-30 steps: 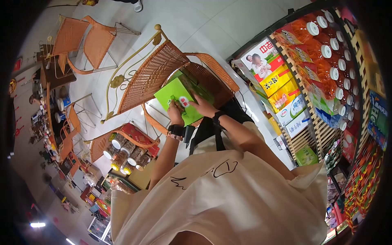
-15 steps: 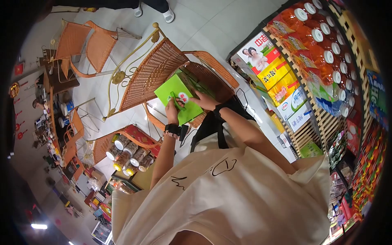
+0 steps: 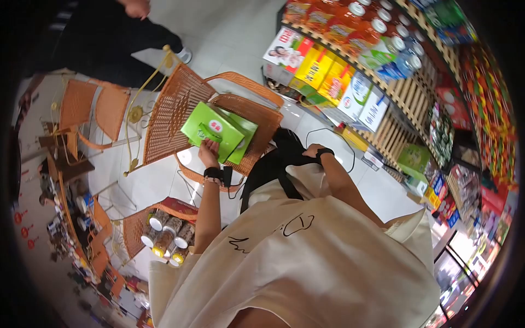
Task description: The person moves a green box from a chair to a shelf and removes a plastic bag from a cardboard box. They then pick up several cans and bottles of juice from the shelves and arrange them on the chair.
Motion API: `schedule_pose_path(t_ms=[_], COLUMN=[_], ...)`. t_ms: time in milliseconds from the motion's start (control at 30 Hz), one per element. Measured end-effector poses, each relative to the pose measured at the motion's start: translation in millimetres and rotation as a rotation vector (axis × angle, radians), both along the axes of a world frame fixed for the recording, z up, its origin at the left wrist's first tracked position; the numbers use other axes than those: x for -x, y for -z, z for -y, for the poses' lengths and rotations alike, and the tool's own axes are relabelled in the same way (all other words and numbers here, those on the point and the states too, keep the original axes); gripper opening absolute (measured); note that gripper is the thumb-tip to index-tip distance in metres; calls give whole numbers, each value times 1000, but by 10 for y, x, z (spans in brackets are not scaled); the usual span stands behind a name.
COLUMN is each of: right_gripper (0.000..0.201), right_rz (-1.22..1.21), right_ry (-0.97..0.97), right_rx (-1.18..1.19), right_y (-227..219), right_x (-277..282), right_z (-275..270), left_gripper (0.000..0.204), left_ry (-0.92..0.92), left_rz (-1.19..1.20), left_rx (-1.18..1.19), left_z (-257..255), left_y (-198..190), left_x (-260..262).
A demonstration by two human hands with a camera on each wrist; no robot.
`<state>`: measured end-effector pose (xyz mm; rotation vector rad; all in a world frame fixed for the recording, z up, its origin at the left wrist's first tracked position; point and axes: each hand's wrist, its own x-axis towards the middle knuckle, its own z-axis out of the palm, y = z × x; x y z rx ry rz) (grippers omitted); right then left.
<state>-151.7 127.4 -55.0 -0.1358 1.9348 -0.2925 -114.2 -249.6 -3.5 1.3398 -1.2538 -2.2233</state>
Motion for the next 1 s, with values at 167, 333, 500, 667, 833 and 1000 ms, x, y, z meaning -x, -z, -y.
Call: schedule_pose_path(t_ms=[167, 333, 500, 667, 833, 1000], right_gripper=[46, 39, 34, 36, 35, 32], right_rz=[-40, -180, -150, -291, -318, -415], right_ry=[442, 353, 266, 616, 833, 1157], right_rx=[150, 80, 30, 144, 145, 154], right_y=[-157, -349, -220, -105, -14, -196], right_x=[-488, -933, -1269, -1640, -2025, -2468], right_z=[-331, -413, -618, -1081, -1718, -2305], left_gripper=[30, 29, 27, 34, 39, 33], left_ry=[10, 43, 9, -210, -223, 731], left_rz=[-2, 14, 54, 38, 266, -93], left_rx=[6, 66, 111, 11, 40, 419], left_z=[-35, 0, -14, -136, -748, -647], left_y=[-34, 22, 84, 220, -4, 1895], left_x=[16, 58, 110, 138, 21, -176])
